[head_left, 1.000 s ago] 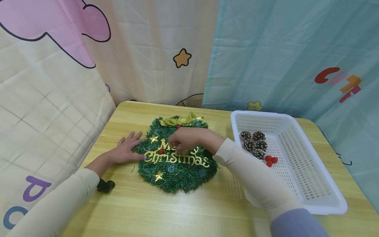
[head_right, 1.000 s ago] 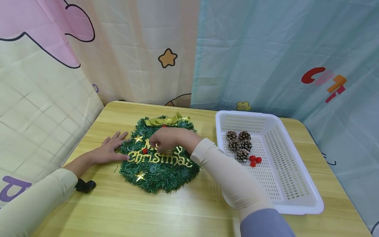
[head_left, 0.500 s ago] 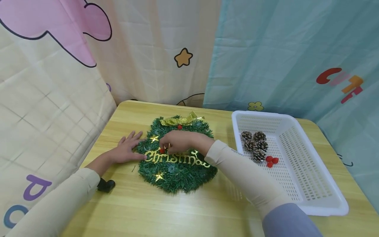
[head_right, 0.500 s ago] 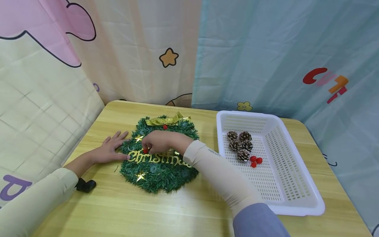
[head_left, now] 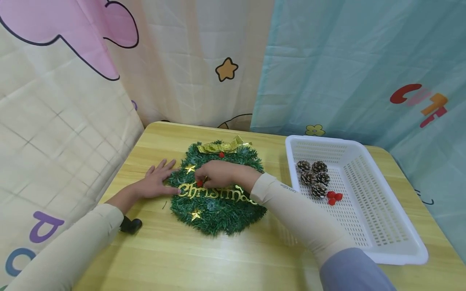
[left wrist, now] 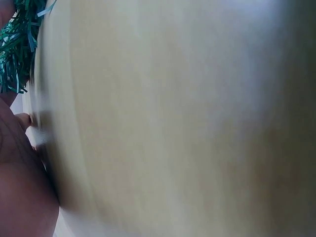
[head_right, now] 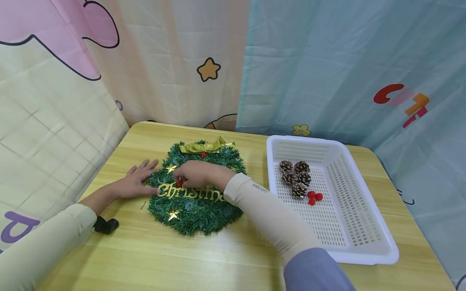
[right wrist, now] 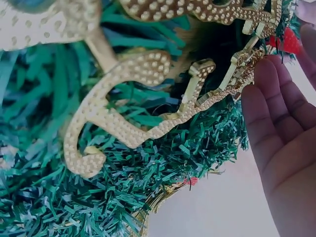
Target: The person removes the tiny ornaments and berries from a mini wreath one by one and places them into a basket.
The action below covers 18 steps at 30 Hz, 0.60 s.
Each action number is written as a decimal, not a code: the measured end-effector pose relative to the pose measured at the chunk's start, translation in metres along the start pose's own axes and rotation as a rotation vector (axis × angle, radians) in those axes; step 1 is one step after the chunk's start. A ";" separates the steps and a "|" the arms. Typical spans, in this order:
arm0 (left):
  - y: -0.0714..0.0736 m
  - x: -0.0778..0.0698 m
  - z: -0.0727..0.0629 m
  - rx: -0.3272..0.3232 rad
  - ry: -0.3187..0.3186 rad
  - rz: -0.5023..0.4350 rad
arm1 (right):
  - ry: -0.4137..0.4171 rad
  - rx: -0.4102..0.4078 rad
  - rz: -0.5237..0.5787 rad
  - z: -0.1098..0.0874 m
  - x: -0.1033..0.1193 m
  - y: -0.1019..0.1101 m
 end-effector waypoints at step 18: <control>0.000 0.000 0.001 0.010 0.003 -0.019 | 0.003 -0.058 -0.136 0.003 0.001 -0.003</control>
Point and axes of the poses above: each hand's wrist, its own z-axis towards the middle knuckle, its own y-axis out of the back of the hand, x = y × z, the point moved 6 cm from there along z, towards the middle knuckle, and after that the axes turned 6 degrees about -x, right-handed, at the moved point
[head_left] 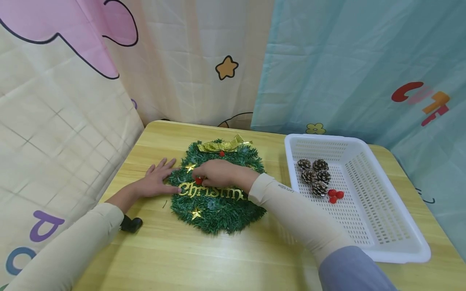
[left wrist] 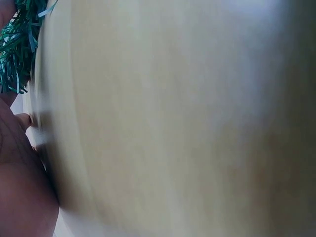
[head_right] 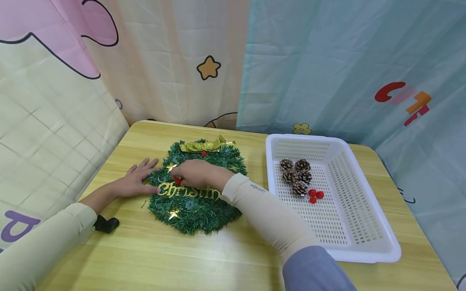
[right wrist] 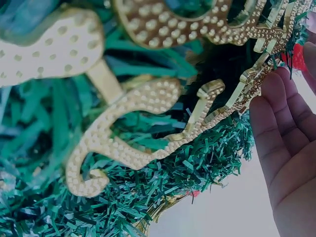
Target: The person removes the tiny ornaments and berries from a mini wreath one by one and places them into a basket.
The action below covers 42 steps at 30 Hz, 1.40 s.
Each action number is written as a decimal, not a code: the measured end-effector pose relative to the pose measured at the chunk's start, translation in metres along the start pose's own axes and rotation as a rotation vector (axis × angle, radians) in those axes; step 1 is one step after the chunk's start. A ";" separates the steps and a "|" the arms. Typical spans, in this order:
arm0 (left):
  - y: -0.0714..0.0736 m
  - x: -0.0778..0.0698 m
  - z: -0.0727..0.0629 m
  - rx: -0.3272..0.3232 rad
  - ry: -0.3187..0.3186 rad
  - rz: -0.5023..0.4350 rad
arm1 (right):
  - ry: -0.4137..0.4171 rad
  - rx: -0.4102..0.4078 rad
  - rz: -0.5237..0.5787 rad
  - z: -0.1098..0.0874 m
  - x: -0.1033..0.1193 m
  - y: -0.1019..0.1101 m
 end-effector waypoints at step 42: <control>0.000 0.002 0.000 -0.005 0.005 0.009 | -0.021 -0.043 0.001 0.000 -0.005 -0.001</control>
Point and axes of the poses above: each hand's wrist, its own z-axis towards the middle knuckle, its own y-axis out of the back of the hand, x = y × z, the point moved 6 cm from there along z, towards the middle knuckle, and after that the axes turned 6 degrees about -x, right-handed, at the moved point
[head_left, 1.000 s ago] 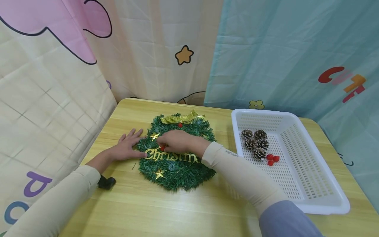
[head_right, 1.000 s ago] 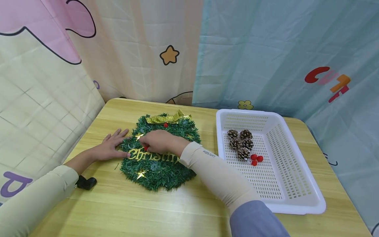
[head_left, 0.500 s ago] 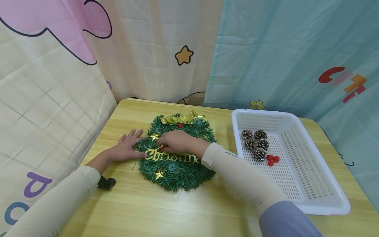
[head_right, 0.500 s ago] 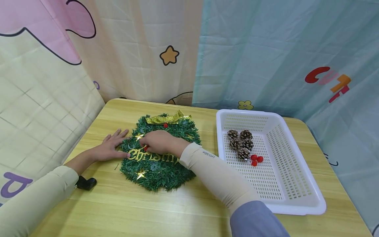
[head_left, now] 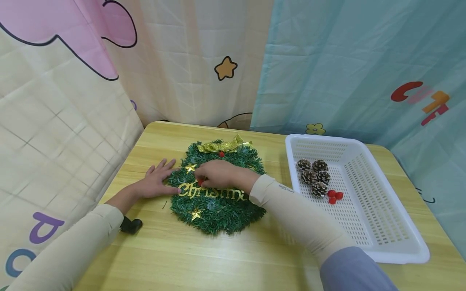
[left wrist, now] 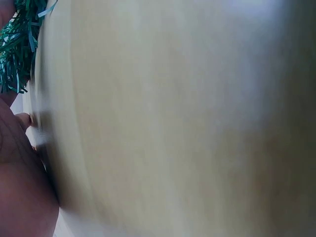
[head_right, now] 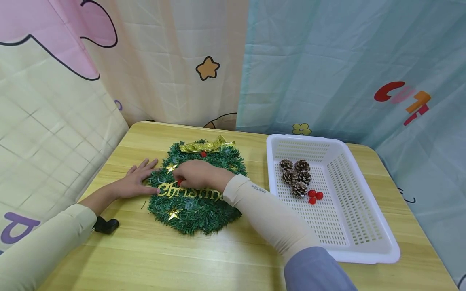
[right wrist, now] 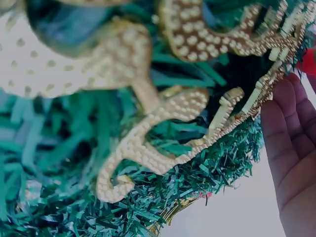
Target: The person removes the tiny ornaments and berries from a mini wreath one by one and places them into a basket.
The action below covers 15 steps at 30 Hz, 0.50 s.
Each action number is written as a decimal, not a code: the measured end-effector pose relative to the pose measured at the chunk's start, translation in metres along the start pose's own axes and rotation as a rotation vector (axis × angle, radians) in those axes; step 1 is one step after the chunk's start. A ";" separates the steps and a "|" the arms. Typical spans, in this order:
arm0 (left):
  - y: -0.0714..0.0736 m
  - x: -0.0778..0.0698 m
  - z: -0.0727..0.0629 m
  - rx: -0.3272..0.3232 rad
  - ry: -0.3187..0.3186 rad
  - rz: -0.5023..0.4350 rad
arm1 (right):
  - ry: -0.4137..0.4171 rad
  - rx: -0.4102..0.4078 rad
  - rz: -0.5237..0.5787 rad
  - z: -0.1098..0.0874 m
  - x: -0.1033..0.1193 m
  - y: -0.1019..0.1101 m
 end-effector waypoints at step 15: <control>0.000 0.000 0.001 0.005 0.000 0.002 | 0.025 -0.004 0.140 -0.005 0.002 0.019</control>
Point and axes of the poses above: each hand's wrist, its own z-axis towards the middle knuckle, its own y-axis out of the back of the hand, x = y × z, the point moved 6 cm from there along z, towards the middle knuckle, and after that the axes turned 6 degrees about -x, right-handed, at the moved point
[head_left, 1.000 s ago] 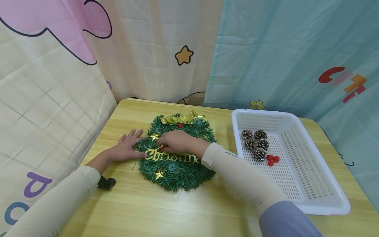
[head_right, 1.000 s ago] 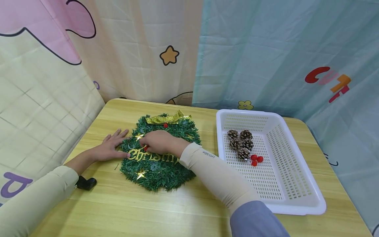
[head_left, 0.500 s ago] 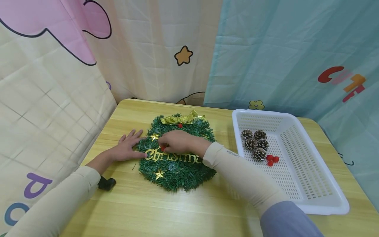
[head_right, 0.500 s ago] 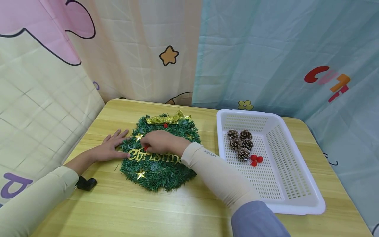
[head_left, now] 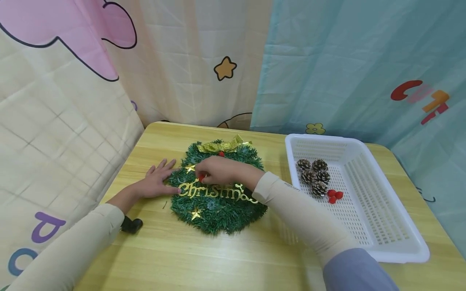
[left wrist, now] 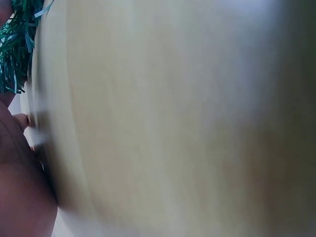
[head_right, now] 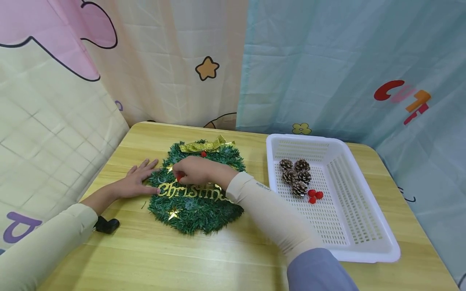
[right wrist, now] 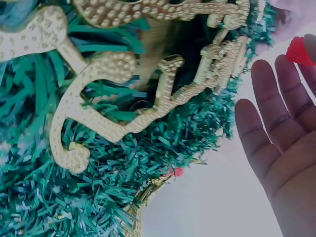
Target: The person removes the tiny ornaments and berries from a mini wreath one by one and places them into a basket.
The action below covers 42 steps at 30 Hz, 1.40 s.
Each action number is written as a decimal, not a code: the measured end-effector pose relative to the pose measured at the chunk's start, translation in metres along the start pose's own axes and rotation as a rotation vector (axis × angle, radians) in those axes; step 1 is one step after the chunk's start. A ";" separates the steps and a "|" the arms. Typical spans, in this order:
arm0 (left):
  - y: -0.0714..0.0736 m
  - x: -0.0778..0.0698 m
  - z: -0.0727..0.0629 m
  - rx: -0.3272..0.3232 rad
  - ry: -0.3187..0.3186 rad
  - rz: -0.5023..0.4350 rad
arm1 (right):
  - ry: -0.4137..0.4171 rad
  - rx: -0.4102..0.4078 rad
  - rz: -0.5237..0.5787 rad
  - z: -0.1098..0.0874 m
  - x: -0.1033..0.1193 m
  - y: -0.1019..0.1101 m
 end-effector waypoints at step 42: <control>0.000 -0.002 -0.002 -0.012 -0.011 -0.012 | -0.155 -0.226 -0.025 -0.183 -0.006 0.093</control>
Point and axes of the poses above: each hand's wrist, its own z-axis towards the middle knuckle, its own y-axis out of the back of the hand, x = y × z, the point moved 6 cm from there along z, towards the middle knuckle, and after that the axes turned 6 degrees about -x, right-handed, at the moved point
